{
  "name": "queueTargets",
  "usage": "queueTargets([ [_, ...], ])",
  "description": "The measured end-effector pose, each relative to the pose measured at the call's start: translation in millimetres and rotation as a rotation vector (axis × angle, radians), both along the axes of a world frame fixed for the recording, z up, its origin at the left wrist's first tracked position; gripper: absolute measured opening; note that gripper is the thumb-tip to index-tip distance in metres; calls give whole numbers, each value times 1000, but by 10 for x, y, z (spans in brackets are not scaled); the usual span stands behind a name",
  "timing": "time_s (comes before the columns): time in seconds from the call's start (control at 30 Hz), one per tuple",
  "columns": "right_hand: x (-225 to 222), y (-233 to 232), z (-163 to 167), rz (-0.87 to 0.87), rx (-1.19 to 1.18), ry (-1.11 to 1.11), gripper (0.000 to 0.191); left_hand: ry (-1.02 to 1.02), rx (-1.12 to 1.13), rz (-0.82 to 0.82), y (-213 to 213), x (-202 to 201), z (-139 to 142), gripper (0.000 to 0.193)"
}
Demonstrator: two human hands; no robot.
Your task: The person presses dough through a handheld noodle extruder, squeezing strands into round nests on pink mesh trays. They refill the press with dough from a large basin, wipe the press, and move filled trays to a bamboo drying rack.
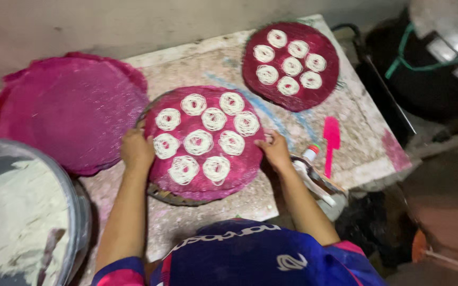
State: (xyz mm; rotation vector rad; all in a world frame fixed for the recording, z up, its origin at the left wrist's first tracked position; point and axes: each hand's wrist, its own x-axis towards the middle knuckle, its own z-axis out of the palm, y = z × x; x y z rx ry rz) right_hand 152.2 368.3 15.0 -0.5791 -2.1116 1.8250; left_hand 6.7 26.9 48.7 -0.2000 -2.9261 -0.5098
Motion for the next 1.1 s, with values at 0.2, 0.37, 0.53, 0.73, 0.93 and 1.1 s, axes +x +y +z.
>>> queueTargets([
  [0.2,9,82,82,36,-44,43,18,-117,353,-66,63,-133,68,33],
  [0.37,60,473,313,86,39,124,29,-472,824,-142,238,-267,399,31],
  [0.53,416,1502,680,-75,216,143,18,-575,902,-450,1228,-304,679,31],
  [0.73,872,2810,962,-331,308,174,13,-644,965,-609,3145,-223,431,25],
  [0.93,948,3303,978,-625,519,97,13,-566,890,-508,4459,-119,211,26],
  [1.1,1108,3256,703,-662,871,-2,22,-295,635,-516,4469,-146,29,30],
])
